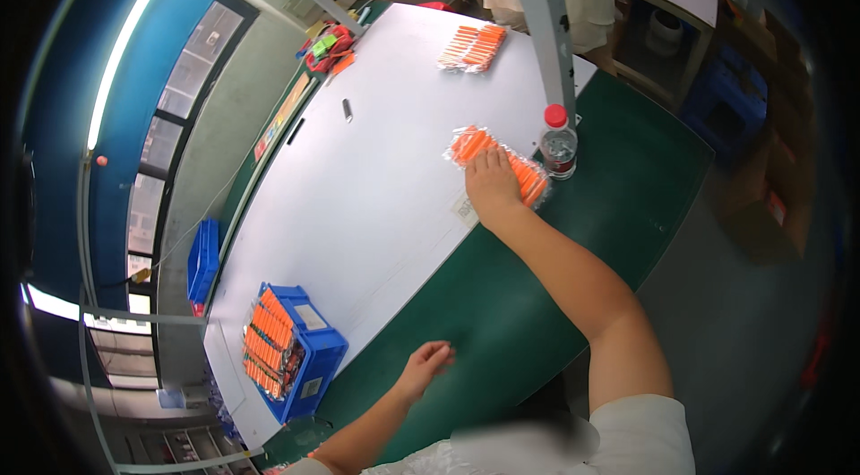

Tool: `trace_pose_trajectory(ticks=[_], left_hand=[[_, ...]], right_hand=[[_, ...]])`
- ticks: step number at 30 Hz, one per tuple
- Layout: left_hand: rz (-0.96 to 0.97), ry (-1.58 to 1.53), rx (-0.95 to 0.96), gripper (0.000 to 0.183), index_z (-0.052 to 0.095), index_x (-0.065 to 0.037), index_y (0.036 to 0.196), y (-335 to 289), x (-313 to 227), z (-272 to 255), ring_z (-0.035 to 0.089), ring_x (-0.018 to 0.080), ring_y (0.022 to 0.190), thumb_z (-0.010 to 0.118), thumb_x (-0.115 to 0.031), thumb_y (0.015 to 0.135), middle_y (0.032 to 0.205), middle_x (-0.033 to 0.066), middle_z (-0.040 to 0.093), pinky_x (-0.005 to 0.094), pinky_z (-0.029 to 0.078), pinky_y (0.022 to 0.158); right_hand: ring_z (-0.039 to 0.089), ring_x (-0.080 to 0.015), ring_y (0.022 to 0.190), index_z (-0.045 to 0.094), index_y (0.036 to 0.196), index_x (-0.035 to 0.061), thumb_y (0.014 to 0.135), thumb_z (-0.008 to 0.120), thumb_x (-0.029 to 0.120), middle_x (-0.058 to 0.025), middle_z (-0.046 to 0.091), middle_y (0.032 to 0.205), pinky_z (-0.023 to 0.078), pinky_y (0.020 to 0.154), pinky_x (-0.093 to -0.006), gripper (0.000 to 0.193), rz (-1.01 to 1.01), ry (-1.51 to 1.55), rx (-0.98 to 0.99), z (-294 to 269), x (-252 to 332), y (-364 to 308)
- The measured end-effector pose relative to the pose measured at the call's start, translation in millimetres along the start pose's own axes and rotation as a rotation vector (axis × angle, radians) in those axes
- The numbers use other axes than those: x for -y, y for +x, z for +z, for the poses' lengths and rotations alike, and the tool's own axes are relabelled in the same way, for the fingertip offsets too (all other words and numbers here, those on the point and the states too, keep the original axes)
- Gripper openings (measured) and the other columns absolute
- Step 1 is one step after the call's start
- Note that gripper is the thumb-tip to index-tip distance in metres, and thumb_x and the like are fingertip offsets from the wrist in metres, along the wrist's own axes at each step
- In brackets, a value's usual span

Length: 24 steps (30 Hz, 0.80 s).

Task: The person flips through plastic packages of darts, spreads a long connected strip of dart packs across the table, and cuts between the packs using a utility knife to separate them.

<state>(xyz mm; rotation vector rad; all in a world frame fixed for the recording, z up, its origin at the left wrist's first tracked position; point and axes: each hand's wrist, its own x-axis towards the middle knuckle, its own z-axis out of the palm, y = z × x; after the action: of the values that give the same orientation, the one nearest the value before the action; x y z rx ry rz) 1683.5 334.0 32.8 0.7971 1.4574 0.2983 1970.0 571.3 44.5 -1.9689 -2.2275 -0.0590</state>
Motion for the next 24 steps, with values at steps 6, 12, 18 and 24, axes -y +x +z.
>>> trace_pose_trajectory(ticks=[6, 12, 18, 24], left_hand=[[-0.147, -0.093, -0.280, 0.042, 0.054, -0.004, 0.125, -114, 108, -48, 0.062, 0.0187, 0.104, 0.061, -0.033, 0.095, 0.117, 0.0087, 0.064, 0.0330, 0.047, 0.087], [-0.008, -0.208, -0.480, 0.040, 0.057, -0.002, 0.121, -168, 169, -58, 0.063, 0.0150, 0.095, 0.063, -0.031, 0.094, 0.107, 0.0067, 0.066, 0.0278, 0.048, 0.078], [0.124, -0.404, -0.610, 0.035, 0.058, 0.002, 0.115, -228, 225, -44, 0.064, 0.0151, 0.090, 0.060, -0.027, 0.096, 0.101, 0.0088, 0.066, 0.0293, 0.050, 0.079], [0.575, -0.265, -0.847, 0.028, 0.060, -0.001, 0.080, -387, 179, -79, 0.052, 0.0063, 0.057, 0.051, -0.019, 0.099, 0.069, 0.0044, 0.058, 0.0216, 0.041, 0.049]], right_hand=[[0.040, -0.0371, 0.131, 0.051, 0.126, -0.0048, 0.085, 0.058, 0.014, -0.0245, 0.047, 0.135, 0.026, 0.114, -0.0481, 0.046, 0.007, -0.112, -0.216, -3, 31, -12], [0.044, -0.0365, 0.123, 0.056, 0.116, -0.0009, 0.076, 0.071, 0.023, -0.0219, 0.051, 0.124, 0.031, 0.108, -0.0509, 0.049, -0.527, 0.440, -0.028, 8, 171, -161], [0.052, -0.0354, 0.115, 0.058, 0.118, 0.0030, 0.082, 0.068, 0.028, -0.0185, 0.055, 0.120, 0.041, 0.099, -0.0474, 0.045, -0.890, 0.680, 0.642, 8, 271, -321], [0.058, -0.0388, 0.109, 0.058, 0.122, 0.0024, 0.087, 0.063, 0.035, -0.0223, 0.060, 0.115, 0.047, 0.092, -0.0467, 0.048, -1.075, 0.342, 1.001, -15, 338, -365]])
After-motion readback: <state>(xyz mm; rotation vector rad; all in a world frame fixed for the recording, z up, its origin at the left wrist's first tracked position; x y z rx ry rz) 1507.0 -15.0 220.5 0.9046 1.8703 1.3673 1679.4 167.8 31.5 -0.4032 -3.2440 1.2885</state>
